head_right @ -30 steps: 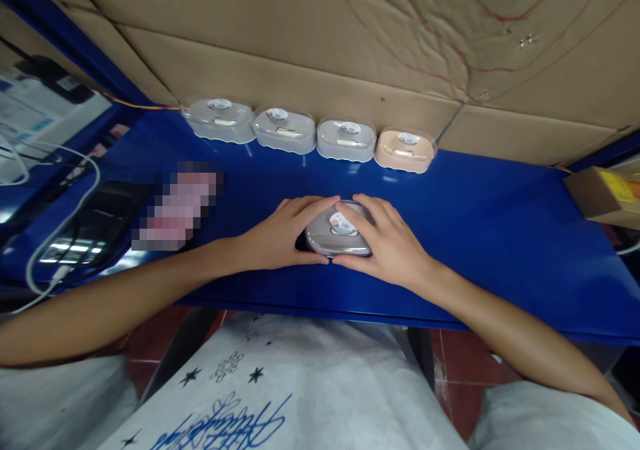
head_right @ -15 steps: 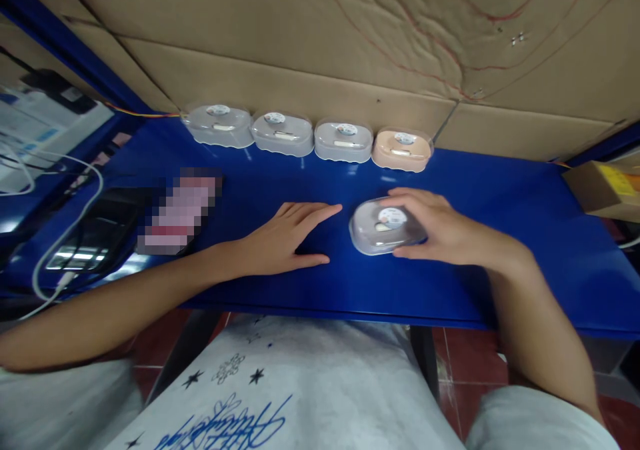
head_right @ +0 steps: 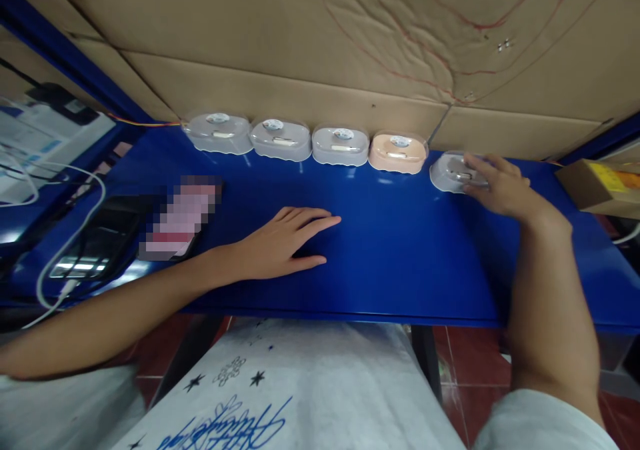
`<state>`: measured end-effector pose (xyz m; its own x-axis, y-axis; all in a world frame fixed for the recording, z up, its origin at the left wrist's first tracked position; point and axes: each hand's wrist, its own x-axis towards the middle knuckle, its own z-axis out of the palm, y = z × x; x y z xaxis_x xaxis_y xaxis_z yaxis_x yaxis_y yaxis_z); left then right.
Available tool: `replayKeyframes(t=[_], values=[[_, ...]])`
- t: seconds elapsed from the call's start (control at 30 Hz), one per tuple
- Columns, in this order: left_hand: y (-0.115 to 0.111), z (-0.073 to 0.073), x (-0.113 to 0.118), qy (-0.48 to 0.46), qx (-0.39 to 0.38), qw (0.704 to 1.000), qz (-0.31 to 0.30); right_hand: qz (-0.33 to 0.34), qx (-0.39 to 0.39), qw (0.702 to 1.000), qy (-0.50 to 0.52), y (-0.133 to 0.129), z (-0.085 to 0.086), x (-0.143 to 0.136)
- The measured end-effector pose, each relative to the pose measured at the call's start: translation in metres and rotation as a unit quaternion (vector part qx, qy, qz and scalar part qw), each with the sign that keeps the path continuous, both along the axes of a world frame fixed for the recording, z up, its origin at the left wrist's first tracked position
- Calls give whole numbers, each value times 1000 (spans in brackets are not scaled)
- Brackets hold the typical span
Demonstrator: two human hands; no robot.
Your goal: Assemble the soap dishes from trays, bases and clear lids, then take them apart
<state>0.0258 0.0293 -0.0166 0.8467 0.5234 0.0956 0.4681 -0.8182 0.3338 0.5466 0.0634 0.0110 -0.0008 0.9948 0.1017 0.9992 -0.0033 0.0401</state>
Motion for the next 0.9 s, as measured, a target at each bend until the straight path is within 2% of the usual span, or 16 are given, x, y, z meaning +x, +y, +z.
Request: replayKeyframes(t=[0.1, 0.2, 0.3, 0.37, 0.47, 0.5, 0.6, 0.67, 0.77, 0.9], values=[[-1, 18, -6, -3, 9, 1000, 17, 5, 40, 998, 41, 9, -11, -13], [4, 46, -19, -47, 45, 995, 76, 25, 73, 995, 61, 15, -19, -28], [24, 69, -41, -57, 92, 984, 138, 24, 105, 991, 84, 17, -25, -39], [48, 77, -63, -36, 111, 976, 185, 14, 121, 988, 97, 16, -25, -45], [93, 78, -99, 10, 105, 945, 309, -1, 142, 984, 109, 10, -21, -56], [109, 77, -111, 18, 98, 937, 334, -2, 148, 983, 111, 7, -19, -61], [149, 72, -140, 42, 61, 919, 388, 14, 164, 980, 113, 0, -13, -79], [169, 68, -151, 52, 34, 915, 399, 38, 169, 979, 111, -4, -11, -92], [183, 63, -159, 57, 7, 916, 398, 77, 167, 977, 107, -8, -12, -108], [176, 54, -160, 39, 21, 926, 375, 115, 159, 975, 108, -7, -18, -117]])
